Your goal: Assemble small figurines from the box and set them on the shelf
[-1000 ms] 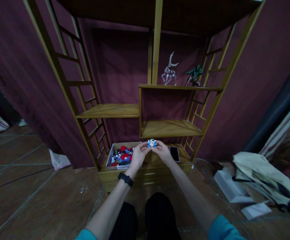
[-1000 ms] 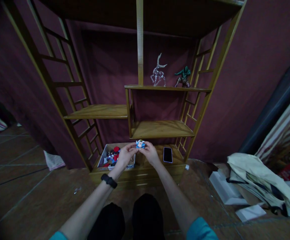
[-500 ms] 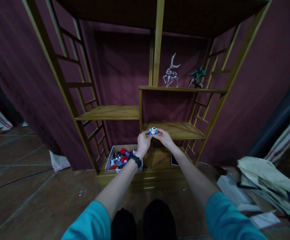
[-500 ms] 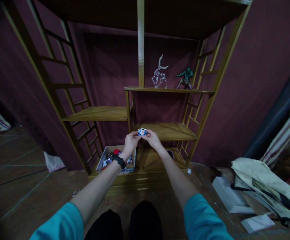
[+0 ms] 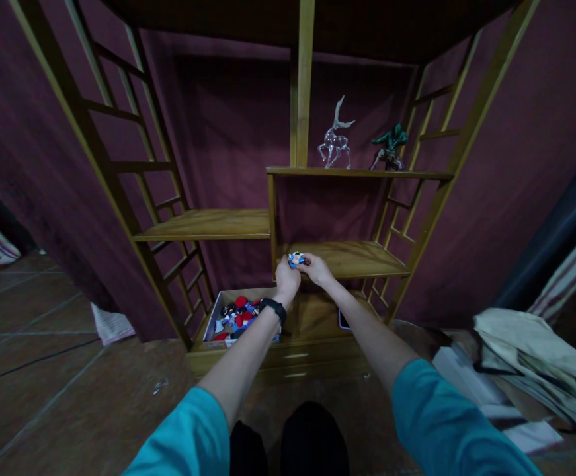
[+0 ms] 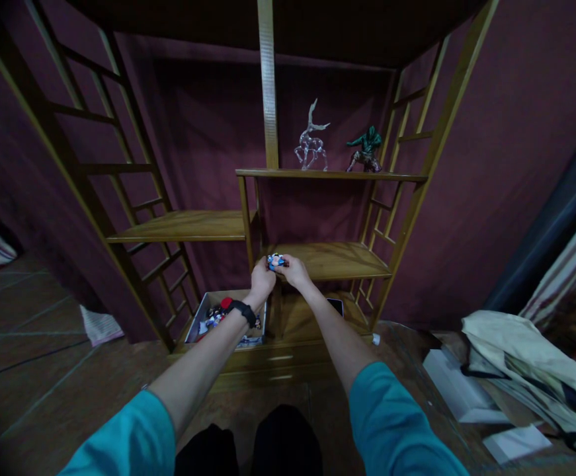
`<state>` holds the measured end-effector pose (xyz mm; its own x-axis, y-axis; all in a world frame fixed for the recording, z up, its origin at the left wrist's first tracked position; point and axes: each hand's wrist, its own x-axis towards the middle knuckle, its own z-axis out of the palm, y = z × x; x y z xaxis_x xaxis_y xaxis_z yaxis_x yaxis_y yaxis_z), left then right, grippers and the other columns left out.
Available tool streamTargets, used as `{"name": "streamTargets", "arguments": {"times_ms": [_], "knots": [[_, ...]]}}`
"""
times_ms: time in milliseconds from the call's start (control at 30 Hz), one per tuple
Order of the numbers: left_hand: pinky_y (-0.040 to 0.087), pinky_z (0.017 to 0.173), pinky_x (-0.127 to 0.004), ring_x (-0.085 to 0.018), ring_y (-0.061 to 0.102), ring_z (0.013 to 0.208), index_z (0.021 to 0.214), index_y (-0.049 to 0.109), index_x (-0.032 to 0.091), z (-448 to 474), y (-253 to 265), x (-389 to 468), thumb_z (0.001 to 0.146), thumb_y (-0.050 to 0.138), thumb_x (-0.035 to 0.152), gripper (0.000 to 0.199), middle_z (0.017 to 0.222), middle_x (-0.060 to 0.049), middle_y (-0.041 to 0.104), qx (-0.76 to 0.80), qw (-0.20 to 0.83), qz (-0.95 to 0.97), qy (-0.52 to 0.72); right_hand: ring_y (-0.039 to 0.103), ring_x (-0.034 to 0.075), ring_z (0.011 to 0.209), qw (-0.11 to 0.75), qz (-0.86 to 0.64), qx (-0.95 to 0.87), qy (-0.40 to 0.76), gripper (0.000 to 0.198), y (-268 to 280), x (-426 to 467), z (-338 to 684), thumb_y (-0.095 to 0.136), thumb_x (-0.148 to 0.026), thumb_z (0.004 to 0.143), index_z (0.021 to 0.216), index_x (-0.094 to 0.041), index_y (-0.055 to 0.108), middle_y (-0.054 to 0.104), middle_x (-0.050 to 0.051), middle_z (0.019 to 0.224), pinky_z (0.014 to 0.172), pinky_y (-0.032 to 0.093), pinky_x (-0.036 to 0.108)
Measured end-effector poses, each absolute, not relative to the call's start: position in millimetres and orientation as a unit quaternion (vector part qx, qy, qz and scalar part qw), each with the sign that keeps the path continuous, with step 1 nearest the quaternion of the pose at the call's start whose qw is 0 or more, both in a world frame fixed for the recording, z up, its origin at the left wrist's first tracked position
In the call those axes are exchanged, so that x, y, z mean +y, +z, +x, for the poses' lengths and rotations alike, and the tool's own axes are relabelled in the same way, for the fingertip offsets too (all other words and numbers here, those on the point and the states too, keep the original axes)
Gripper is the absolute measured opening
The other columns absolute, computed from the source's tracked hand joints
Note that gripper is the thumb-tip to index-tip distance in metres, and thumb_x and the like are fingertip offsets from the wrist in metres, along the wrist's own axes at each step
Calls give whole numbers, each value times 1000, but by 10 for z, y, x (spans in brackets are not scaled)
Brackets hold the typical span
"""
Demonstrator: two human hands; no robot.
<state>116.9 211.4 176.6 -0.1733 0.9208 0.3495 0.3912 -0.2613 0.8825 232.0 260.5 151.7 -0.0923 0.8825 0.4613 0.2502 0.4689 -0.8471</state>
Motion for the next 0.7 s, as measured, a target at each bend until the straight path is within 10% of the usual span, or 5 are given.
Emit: {"name": "streamTargets", "arguments": {"times_ms": [700], "knots": [[34, 103, -40, -33, 42, 126, 140, 29, 1, 1210, 1705, 2043, 70, 50, 1, 73, 131, -26, 47, 601, 172, 636, 452, 64, 22, 84, 515, -441, -690, 253, 22, 1509, 2560, 2301, 75, -21, 62, 82, -25, 69, 71, -1, 85, 81, 48, 33]]}}
